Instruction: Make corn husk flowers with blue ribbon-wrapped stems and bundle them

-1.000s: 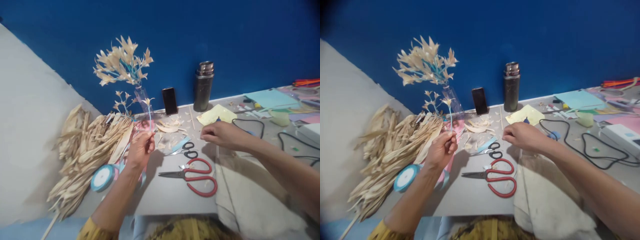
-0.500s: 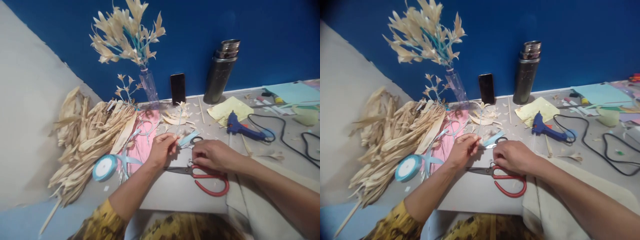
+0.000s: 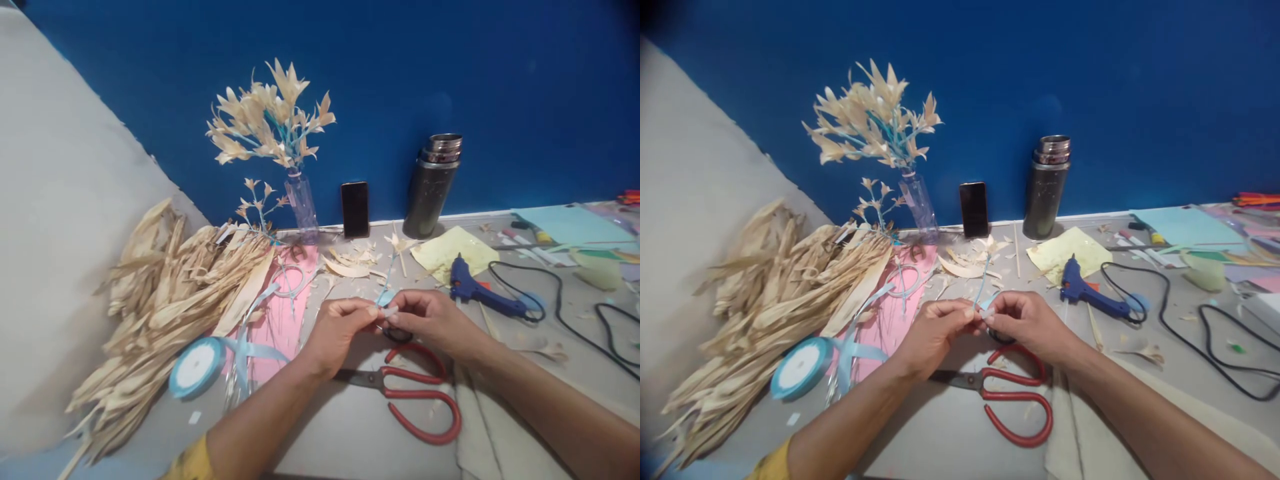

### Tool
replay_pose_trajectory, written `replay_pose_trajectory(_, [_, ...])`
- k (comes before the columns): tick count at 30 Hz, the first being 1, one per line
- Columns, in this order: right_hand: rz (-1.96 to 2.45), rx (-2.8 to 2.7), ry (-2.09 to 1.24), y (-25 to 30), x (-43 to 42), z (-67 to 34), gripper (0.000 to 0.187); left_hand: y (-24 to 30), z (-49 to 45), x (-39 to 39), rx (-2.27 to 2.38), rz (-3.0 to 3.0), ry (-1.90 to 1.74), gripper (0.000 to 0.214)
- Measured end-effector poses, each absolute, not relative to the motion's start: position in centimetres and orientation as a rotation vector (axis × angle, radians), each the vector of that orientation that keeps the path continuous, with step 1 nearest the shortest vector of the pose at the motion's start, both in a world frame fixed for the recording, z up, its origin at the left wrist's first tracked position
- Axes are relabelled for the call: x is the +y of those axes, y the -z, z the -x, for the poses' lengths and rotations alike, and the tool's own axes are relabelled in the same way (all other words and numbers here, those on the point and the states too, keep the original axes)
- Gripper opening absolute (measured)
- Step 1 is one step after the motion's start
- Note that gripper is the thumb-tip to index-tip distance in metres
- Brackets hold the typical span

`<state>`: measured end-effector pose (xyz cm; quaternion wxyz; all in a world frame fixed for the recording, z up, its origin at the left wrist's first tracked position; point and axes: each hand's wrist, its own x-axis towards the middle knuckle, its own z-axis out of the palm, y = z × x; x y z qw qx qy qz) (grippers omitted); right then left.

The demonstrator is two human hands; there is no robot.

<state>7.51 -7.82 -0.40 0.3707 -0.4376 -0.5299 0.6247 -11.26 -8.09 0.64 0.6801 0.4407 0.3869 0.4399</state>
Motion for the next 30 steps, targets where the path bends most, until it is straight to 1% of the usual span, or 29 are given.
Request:
replay_pose_trajectory(3, [1.113,-1.354,-1.602,0.1,-7.9,-7.3,0.026,-0.1,11.0,-8.2,0.866,-0.884,-0.987,0.017])
replay_pose_trajectory(5, [1.134,-1.390,-1.546,-0.2,-8.0,-7.1,0.024,0.0,10.9,-8.2,0.880,-0.834,-0.980,0.019])
replay_pose_trajectory(7, [1.170,-1.482,-1.446,-0.7,-8.2,-7.1,0.021,0.0,11.0,-8.2,0.885,-0.779,-0.961,0.021])
replay_pose_trajectory(9, [1.212,-1.635,-1.253,-1.0,-8.5,-7.1,0.016,-0.1,11.2,-8.2,0.880,-0.687,-0.949,0.021])
replay_pose_trajectory(10, [1.210,-1.727,-1.113,-1.0,-8.6,-7.1,0.018,-0.2,11.3,-8.1,0.878,-0.638,-0.948,0.021])
replay_pose_trajectory(13, [1.100,-1.971,-0.686,-0.6,-8.9,-7.2,0.039,-0.2,11.7,-8.0,0.872,-0.538,-0.944,0.021])
replay_pose_trajectory(14, [1.055,-2.032,-0.579,-0.4,-8.9,-7.2,0.042,-0.2,11.8,-8.0,0.866,-0.528,-0.937,0.021])
replay_pose_trajectory(15, [1.024,-2.082,-0.490,0.0,-8.9,-7.2,0.041,-0.2,11.8,-8.1,0.859,-0.527,-0.930,0.020])
replay_pose_trajectory(17, [0.993,-2.146,-0.341,0.5,-8.9,-7.2,0.030,-0.1,11.8,-8.1,0.847,-0.548,-0.929,0.019])
replay_pose_trajectory(18, [0.977,-2.156,-0.280,0.7,-8.9,-7.2,0.025,-0.1,11.7,-8.2,0.845,-0.563,-0.933,0.019])
replay_pose_trajectory(20, [0.954,-2.150,-0.212,0.8,-8.8,-7.2,0.020,0.0,11.7,-8.3,0.847,-0.595,-0.934,0.019])
replay_pose_trajectory(22, [0.991,-2.114,-0.229,0.6,-8.8,-7.2,0.020,0.0,11.6,-8.3,0.853,-0.634,-0.929,0.021])
replay_pose_trajectory(24, [1.117,-2.037,-0.338,0.2,-8.8,-7.1,0.021,0.0,11.6,-8.5,0.869,-0.693,-0.926,0.022])
replay_pose_trajectory(27, [1.361,-1.793,-0.637,-0.3,-8.7,-6.7,0.022,-0.1,11.4,-8.8,0.924,-0.820,-0.936,0.024])
replay_pose_trajectory(30, [1.465,-1.559,-0.912,-0.5,-8.6,-6.4,0.023,-0.3,11.0,-9.1,0.966,-0.905,-0.931,0.025])
